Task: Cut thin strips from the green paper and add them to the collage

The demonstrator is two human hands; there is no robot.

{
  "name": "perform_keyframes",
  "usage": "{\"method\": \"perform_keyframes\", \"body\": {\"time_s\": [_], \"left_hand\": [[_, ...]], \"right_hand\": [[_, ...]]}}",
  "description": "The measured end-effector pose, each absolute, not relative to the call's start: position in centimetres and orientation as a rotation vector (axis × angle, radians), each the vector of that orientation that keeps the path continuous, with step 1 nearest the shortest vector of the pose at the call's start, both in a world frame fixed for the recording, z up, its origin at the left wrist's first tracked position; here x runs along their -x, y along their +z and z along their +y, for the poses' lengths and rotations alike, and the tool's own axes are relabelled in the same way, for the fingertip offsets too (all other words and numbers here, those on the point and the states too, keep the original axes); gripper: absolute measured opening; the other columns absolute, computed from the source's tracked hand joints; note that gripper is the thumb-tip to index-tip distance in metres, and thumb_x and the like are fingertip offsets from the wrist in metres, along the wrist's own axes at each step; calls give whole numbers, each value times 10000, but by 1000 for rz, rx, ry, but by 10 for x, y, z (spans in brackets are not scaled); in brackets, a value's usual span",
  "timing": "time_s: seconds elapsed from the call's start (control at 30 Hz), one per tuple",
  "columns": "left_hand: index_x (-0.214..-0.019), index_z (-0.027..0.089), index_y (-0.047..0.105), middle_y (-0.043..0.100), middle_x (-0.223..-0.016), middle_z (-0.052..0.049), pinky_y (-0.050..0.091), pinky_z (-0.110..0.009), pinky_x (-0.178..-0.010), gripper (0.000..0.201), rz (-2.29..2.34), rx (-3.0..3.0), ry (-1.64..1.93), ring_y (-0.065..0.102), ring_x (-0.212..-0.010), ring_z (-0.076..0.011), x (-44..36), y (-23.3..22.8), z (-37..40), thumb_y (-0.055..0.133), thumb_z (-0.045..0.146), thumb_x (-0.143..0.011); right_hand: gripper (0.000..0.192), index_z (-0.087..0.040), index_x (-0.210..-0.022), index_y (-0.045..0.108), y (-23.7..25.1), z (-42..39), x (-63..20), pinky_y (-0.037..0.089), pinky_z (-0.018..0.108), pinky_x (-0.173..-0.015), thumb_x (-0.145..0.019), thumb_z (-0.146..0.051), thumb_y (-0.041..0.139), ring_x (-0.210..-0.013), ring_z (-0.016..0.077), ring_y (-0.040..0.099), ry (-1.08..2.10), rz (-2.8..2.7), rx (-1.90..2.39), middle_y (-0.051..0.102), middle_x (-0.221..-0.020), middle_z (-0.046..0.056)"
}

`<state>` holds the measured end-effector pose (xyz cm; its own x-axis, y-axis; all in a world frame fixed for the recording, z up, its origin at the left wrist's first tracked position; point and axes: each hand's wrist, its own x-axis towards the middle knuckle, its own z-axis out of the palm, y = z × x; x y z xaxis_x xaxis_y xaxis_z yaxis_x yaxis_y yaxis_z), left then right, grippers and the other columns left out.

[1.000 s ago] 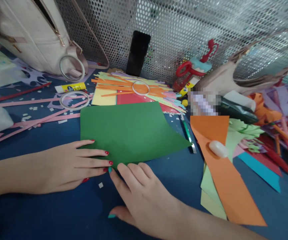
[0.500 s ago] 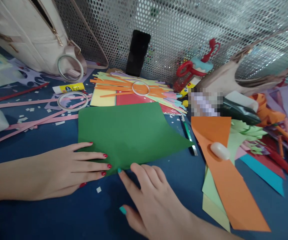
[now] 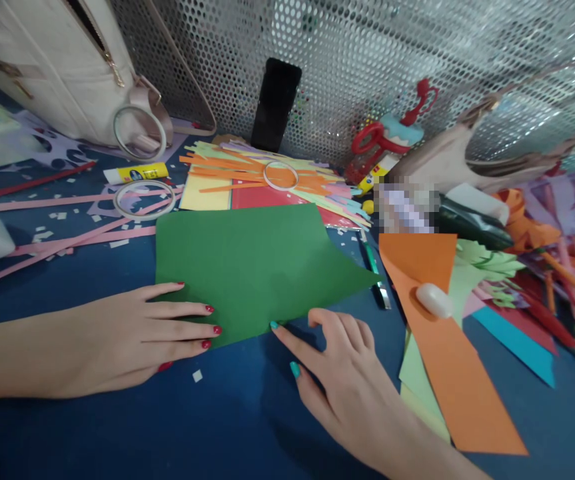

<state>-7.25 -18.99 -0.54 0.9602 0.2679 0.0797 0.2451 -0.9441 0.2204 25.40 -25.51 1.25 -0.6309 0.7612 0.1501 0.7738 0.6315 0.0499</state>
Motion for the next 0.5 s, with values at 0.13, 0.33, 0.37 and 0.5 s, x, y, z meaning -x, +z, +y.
{"method": "perform_keyframes", "body": {"time_s": [0.13, 0.33, 0.37, 0.5], "left_hand": [[-1413, 301, 444, 423, -1489, 92, -21, -297, -1209, 391, 376, -2879, 171, 328, -1404, -102, 72, -5, -189, 428, 318, -1024], [-1436, 299, 417, 379, -1517, 82, -41, -286, -1198, 412, 357, -2872, 213, 348, -1393, -117, 71, -4, -188, 414, 289, -1024], [-1436, 303, 417, 373, -1521, 82, -43, -285, -1197, 415, 365, -2872, 215, 345, -1394, -117, 71, -4, -188, 418, 284, -1022], [-1412, 303, 449, 401, -1507, 81, -43, -278, -1195, 395, 381, -2879, 207, 349, -1388, -114, 71, -6, -188, 424, 299, -1018]], "right_hand": [[331, -212, -1186, 612, 14, -245, -255, 433, 417, -799, -888, -141, 487, -981, 260, 514, -195, -2714, 1214, 499, -1103, 133], [108, -203, -935, 575, 22, -213, -239, 393, 404, -872, -947, -188, 468, -970, 213, 535, 395, -2776, 1302, 599, -993, 65], [127, -202, -879, 556, 22, -208, -236, 393, 399, -866, -950, -176, 455, -938, 202, 532, 487, -2789, 1316, 598, -955, 53], [189, -191, -788, 484, 23, -197, -227, 404, 364, -803, -961, -146, 422, -831, 182, 490, 622, -2800, 1360, 566, -857, 37]]}}
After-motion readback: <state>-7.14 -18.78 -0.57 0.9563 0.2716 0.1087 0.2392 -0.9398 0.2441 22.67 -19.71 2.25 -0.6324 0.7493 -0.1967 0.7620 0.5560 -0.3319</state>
